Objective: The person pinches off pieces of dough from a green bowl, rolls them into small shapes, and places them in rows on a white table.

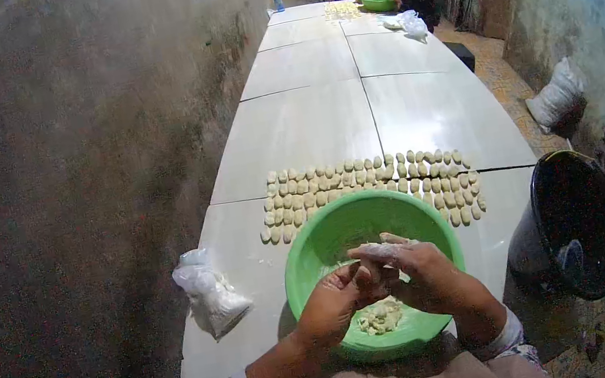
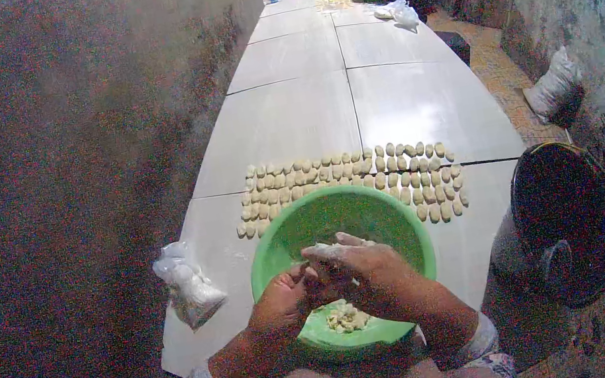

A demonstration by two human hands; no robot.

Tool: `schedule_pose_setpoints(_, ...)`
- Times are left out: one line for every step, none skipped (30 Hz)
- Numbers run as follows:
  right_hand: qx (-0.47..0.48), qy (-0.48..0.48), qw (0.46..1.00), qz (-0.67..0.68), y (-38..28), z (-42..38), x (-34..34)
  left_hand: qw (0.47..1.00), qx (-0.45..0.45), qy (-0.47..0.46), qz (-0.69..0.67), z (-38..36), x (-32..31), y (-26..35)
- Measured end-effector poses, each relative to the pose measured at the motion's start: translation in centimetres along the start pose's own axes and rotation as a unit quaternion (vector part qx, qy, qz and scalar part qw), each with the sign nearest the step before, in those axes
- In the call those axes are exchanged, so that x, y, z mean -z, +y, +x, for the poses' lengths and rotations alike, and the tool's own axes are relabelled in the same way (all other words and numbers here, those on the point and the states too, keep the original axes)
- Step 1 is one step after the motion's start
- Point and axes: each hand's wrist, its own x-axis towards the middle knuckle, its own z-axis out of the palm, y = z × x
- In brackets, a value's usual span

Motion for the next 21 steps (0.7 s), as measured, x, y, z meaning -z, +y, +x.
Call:
schedule_pose_setpoints(-0.013, -0.004, 1.000, -0.005, 0.0, -0.1, -0.1, 1.000, 0.000, 0.000, -0.001, 0.1, 0.2, -0.1)
schedule_pose_setpoints(-0.013, -0.005, 1.000, -0.006, 0.0, -0.1, -0.2, 1.000, 0.002, 0.002, 0.020, 0.2, 0.4, -0.2)
schedule_pose_setpoints(0.005, -0.008, 1.000, -0.004, 0.1, 0.0, -0.3, 0.999, 0.004, 0.003, 0.042, 0.3, 0.5, -0.2)
schedule_pose_setpoints(0.023, -0.011, 1.000, -0.003, 0.1, 0.1, -0.4, 0.999, 0.004, 0.002, 0.042, 0.3, 0.5, -0.1)
schedule_pose_setpoints(0.022, -0.011, 1.000, -0.003, 0.1, 0.1, -0.5, 0.998, 0.015, 0.008, 0.058, 0.1, 0.5, -0.1)
schedule_pose_setpoints(-0.009, -0.021, 1.000, 0.003, -0.1, 0.0, -0.4, 0.997, 0.026, 0.014, 0.075, 0.0, 0.5, 0.0)
schedule_pose_setpoints(-0.040, -0.032, 0.999, 0.008, -0.3, 0.0, -0.4, 0.997, 0.027, 0.014, 0.075, 0.0, 0.6, 0.0)
schedule_pose_setpoints(-0.047, -0.007, 0.998, 0.035, -1.0, 0.0, -0.2, 0.998, 0.029, 0.000, 0.064, 0.0, 0.7, 0.0)
schedule_pose_setpoints(-0.047, -0.006, 0.998, 0.035, -0.9, 0.1, 0.0, 0.998, 0.031, -0.014, 0.053, 0.0, 0.7, 0.1)
schedule_pose_setpoints(-0.043, -0.065, 0.997, 0.009, -0.8, 0.3, 0.3, 0.998, 0.032, -0.015, 0.053, -0.1, 0.6, 0.3)
schedule_pose_setpoints(-0.038, -0.123, 0.992, -0.018, -0.7, 0.4, 0.6, 0.998, 0.031, -0.023, 0.049, -0.3, 0.3, 0.5)
schedule_pose_setpoints(-0.048, -0.134, 0.990, 0.010, -0.6, 0.2, 0.8, 0.998, 0.029, -0.031, 0.045, -0.3, 0.1, 0.6)
schedule_pose_setpoints(-0.048, -0.133, 0.990, 0.009, -0.5, 0.0, 0.7, 0.998, 0.029, -0.031, 0.045, -0.4, 0.2, 0.8)
schedule_pose_setpoints(-0.012, -0.089, 0.996, 0.016, -0.3, -0.1, 0.4, 0.996, 0.030, -0.052, 0.059, -0.6, 0.4, 0.9)
schedule_pose_setpoints(0.024, -0.043, 0.999, 0.023, -0.2, -0.2, 0.3, 0.994, 0.031, -0.073, 0.072, -0.7, 0.4, 1.0)
schedule_pose_setpoints(0.014, -0.013, 0.995, 0.099, -1.2, -0.1, 0.9, 0.996, 0.027, -0.061, 0.056, -0.7, 0.4, 0.9)
schedule_pose_setpoints(0.014, -0.013, 0.995, 0.099, -1.0, -0.1, 1.2, 0.996, 0.027, -0.061, 0.056, -0.6, 0.4, 0.8)
schedule_pose_setpoints(0.005, -0.024, 0.988, 0.155, -0.5, -0.2, 1.6, 0.997, 0.030, -0.048, 0.048, -0.6, 0.6, 0.6)
schedule_pose_setpoints(-0.005, -0.035, 0.977, 0.211, -0.1, -0.3, 1.8, 0.998, 0.033, -0.035, 0.039, -0.5, 0.4, 0.6)
schedule_pose_setpoints(-0.003, -0.023, 0.976, 0.215, 0.2, -0.3, 1.7, 0.996, 0.044, -0.041, 0.069, -0.5, 0.0, 0.7)
schedule_pose_setpoints(-0.004, -0.022, 0.976, 0.216, 0.7, -0.3, 1.5, 0.996, 0.045, -0.041, 0.069, -0.6, -0.6, 1.1)
